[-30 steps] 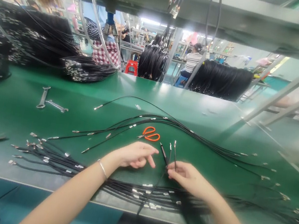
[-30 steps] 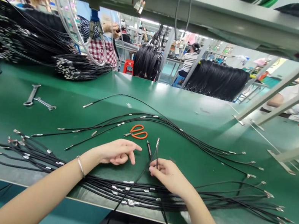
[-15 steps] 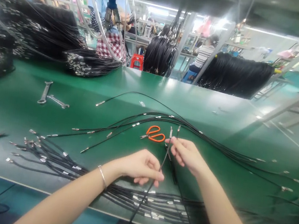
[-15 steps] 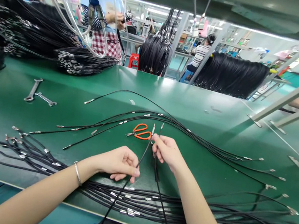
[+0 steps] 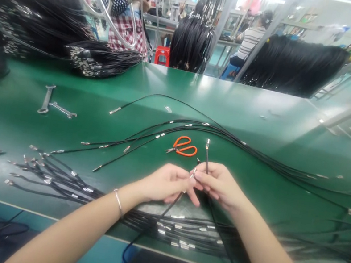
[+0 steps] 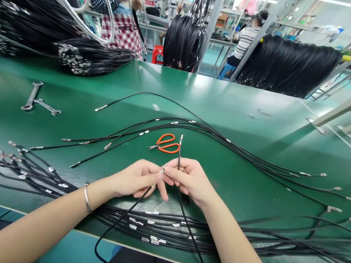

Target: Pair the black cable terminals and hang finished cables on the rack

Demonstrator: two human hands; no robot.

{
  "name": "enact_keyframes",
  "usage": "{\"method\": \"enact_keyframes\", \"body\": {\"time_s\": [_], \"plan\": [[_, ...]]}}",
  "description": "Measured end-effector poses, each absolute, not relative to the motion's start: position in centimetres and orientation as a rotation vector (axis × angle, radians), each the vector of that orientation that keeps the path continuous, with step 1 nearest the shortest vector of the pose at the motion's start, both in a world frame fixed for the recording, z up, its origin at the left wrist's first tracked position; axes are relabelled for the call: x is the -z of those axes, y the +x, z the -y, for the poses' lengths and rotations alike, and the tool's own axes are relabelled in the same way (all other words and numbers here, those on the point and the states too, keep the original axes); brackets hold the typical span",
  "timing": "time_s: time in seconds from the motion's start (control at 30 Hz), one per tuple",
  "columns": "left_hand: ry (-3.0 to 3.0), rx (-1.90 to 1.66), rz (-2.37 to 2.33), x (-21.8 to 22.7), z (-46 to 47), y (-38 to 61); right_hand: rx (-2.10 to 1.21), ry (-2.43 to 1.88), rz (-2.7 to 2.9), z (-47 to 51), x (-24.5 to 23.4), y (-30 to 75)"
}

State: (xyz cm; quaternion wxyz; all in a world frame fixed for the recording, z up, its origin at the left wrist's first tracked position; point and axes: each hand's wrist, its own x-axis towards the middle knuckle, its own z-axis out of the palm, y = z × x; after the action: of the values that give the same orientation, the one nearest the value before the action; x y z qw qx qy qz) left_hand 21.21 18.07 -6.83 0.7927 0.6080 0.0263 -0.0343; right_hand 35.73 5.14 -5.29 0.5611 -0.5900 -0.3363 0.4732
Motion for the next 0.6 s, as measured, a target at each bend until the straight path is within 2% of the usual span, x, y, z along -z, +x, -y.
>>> {"method": "enact_keyframes", "body": {"time_s": [0.17,0.3,0.4,0.6], "plan": [[1.297,0.036,-0.089,6.5,-18.5,21.0,-1.048,-1.418,0.764,-5.1,5.2,35.7],[1.372,0.293,0.063,6.1,-19.1,20.4,-0.87,-1.379,0.632,-4.8,5.0,36.3],[1.359,0.475,0.178,6.0,-19.4,20.2,-0.89,-1.377,0.653,-4.7,5.1,36.3],[1.122,0.168,-0.031,5.8,-19.6,20.6,-1.099,-1.348,0.798,-4.6,5.4,35.7]]}}
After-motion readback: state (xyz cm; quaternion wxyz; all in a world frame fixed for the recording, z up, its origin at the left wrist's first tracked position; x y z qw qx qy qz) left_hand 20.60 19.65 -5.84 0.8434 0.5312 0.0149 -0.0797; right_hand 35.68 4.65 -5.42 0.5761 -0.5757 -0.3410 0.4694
